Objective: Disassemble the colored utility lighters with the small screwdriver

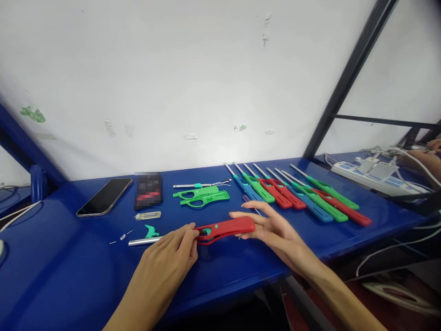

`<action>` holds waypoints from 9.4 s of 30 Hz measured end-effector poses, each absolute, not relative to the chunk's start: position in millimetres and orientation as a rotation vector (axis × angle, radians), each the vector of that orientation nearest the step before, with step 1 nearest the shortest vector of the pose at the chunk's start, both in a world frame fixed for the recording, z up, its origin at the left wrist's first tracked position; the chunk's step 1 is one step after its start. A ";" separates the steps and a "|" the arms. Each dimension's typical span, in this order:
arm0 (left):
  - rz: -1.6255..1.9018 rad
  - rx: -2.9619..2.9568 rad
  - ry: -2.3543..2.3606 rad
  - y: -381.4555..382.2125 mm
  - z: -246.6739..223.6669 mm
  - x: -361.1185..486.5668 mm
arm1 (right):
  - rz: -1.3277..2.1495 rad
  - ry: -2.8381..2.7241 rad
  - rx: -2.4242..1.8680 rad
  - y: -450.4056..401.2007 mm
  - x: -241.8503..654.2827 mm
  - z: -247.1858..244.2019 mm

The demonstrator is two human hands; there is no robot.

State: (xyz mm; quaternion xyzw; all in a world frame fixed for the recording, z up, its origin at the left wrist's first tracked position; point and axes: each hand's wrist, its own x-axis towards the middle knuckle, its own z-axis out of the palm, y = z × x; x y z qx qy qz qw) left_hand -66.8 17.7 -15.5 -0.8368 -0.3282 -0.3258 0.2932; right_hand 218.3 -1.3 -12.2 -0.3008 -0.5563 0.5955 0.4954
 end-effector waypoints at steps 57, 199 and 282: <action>-0.808 -2.260 -1.012 10.0 -23.4 -76.1 | 1.296 -1.476 -1.032 1.2 208.6 -16.0; -0.703 -2.750 -1.370 -16.3 -24.2 -93.3 | 0.333 -2.358 -1.135 -14.6 193.6 3.1; -1.108 -2.263 -1.310 -0.3 9.2 -123.8 | -0.106 -2.364 -0.599 43.3 115.2 44.5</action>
